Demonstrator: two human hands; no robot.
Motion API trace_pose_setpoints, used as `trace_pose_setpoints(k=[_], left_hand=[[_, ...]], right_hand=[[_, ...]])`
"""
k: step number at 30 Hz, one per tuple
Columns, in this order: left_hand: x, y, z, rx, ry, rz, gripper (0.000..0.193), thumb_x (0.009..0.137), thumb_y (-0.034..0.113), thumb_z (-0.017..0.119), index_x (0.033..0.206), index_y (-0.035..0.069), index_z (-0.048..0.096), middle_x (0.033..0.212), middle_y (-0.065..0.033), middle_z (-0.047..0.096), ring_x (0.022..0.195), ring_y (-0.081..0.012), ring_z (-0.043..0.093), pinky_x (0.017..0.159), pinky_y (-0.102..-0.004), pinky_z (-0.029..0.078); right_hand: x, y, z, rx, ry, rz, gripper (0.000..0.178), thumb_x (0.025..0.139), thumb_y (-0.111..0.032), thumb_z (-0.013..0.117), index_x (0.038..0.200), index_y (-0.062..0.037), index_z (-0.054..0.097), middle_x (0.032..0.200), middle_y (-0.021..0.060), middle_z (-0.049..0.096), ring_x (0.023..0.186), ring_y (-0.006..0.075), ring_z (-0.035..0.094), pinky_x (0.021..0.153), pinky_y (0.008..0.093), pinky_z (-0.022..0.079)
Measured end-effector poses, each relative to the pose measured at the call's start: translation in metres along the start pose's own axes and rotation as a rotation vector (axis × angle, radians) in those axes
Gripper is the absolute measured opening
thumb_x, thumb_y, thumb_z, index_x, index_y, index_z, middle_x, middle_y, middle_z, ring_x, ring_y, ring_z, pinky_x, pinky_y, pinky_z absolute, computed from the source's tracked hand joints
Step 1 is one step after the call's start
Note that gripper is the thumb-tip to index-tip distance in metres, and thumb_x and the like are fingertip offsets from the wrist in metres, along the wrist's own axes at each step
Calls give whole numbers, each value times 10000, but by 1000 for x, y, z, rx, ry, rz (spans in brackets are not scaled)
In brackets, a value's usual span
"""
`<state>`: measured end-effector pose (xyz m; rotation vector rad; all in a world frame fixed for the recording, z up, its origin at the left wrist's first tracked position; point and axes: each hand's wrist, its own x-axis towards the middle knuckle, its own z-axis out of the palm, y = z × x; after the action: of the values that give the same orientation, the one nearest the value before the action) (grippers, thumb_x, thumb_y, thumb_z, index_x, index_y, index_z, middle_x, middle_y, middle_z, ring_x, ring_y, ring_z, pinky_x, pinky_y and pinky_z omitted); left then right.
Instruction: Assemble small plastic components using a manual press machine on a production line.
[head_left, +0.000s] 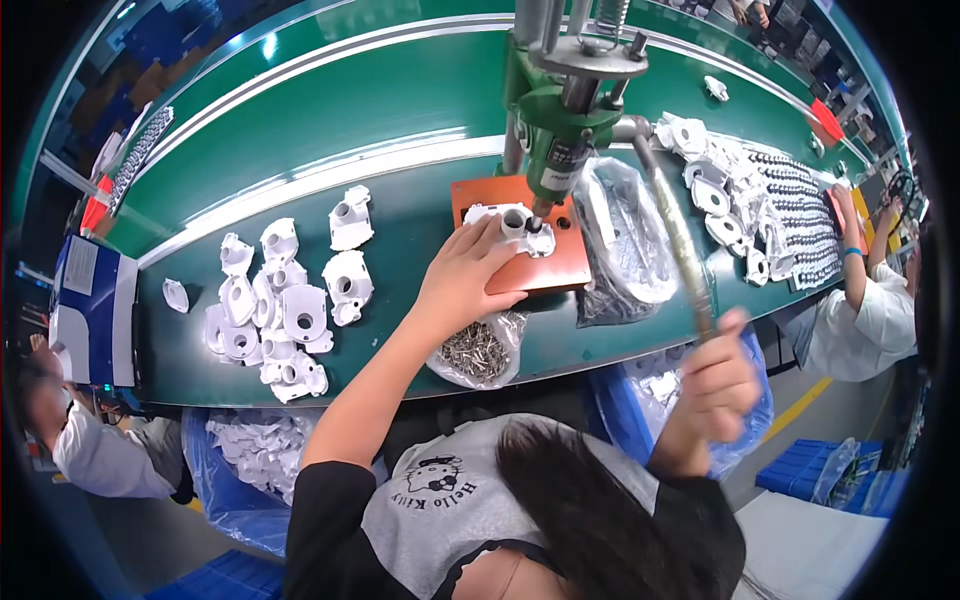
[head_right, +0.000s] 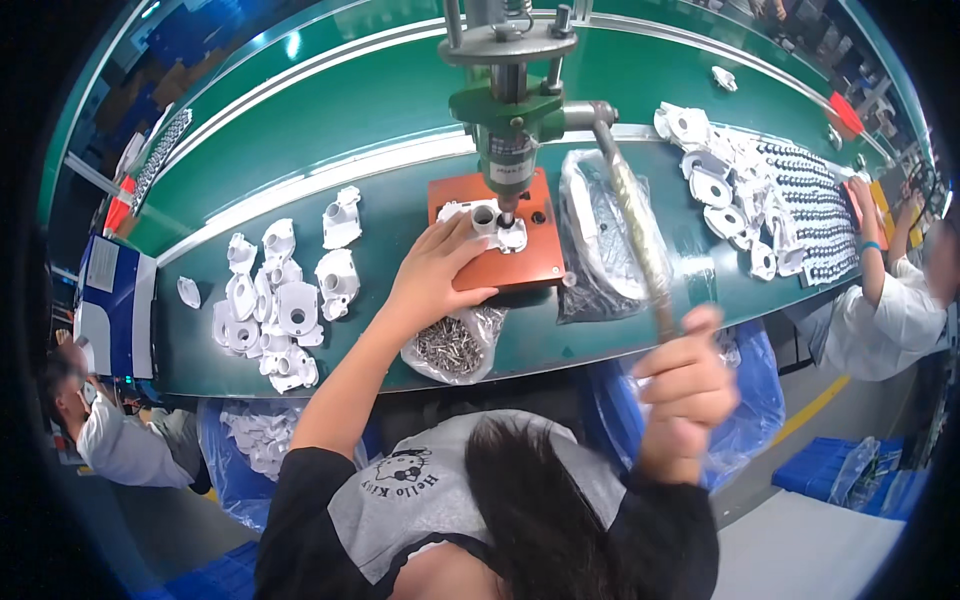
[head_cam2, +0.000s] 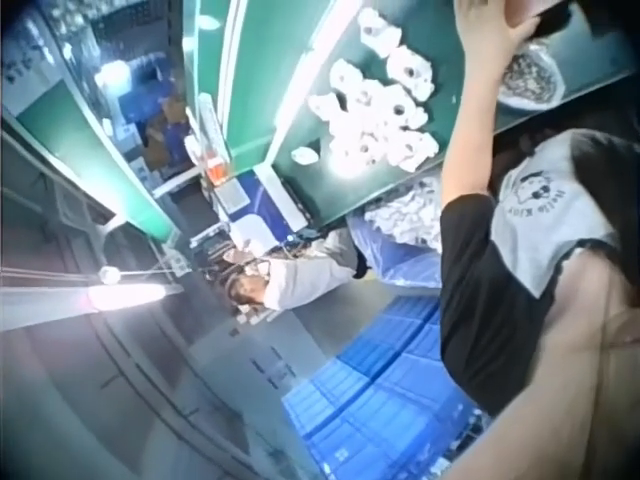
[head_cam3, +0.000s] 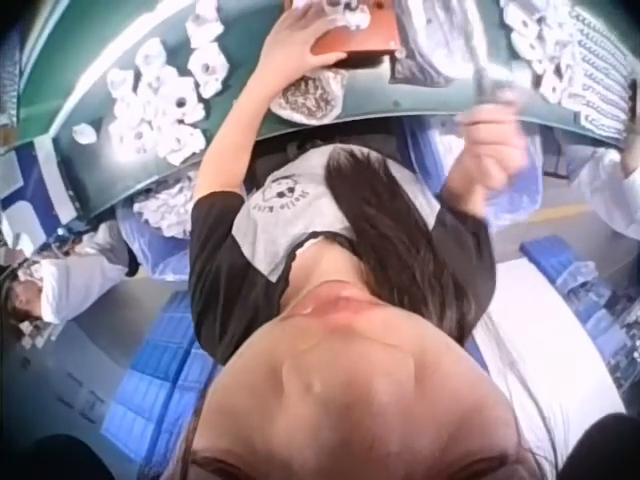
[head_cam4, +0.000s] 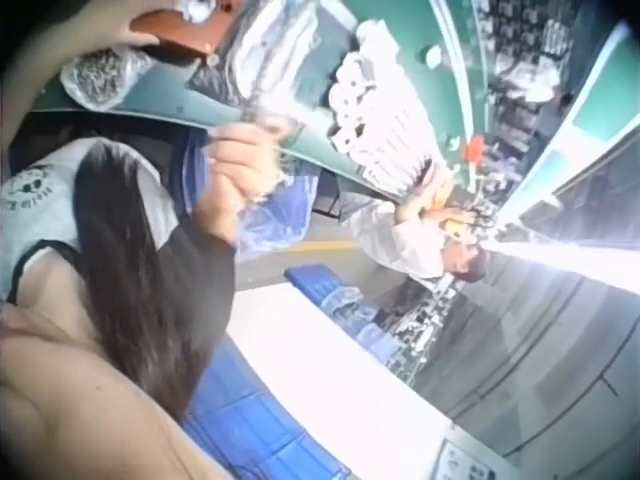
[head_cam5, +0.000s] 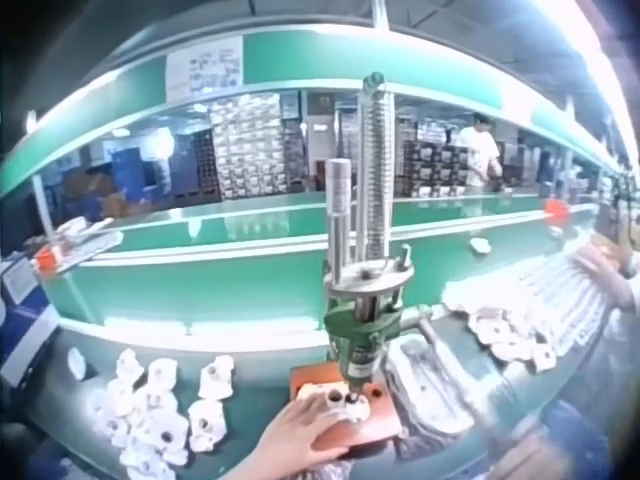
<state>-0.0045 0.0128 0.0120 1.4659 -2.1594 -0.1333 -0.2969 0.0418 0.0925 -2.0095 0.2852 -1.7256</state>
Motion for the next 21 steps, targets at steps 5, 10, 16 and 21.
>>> trace_pose_setpoints(k=[5, 10, 16, 21], left_hand=[[0, 7, -1, -12, -1, -46, 632, 708, 411, 702, 1222, 100, 505, 1309, -168, 452, 1221, -339, 403, 1036, -422, 310], [20, -11, -8, -66, 153, -68, 496, 747, 275, 666, 1161, 65, 490, 1134, -191, 531, 1079, -374, 483, 952, -439, 359], [48, -9, -24, -89, -15, 54, 309, 713, 165, 653, 971, 66, 515, 981, -139, 574, 1001, -327, 521, 896, -430, 378], [48, -20, -46, -184, -59, -140, 259, 710, 197, 666, 810, 44, 482, 784, -143, 561, 778, -345, 548, 681, -384, 437]], right_hand=[[-6, 0, 3, -87, 39, -2, 366, 791, -304, 461, 477, -120, 431, 482, 5, 464, 539, 199, 498, 834, 435, 297], [106, 44, 20, 789, 216, -23, 242, 895, -177, 465, 993, -3, 600, 916, 54, 593, 853, 117, 561, 849, 235, 396], [220, 136, 50, 280, -56, 970, 491, 826, -181, 552, 1282, -36, 439, 952, 50, 558, 895, 126, 509, 776, 228, 390], [108, 130, 3, 73, 228, 529, 474, 858, -184, 538, 1274, 15, 431, 1249, 152, 497, 1132, 234, 498, 945, 327, 383]])
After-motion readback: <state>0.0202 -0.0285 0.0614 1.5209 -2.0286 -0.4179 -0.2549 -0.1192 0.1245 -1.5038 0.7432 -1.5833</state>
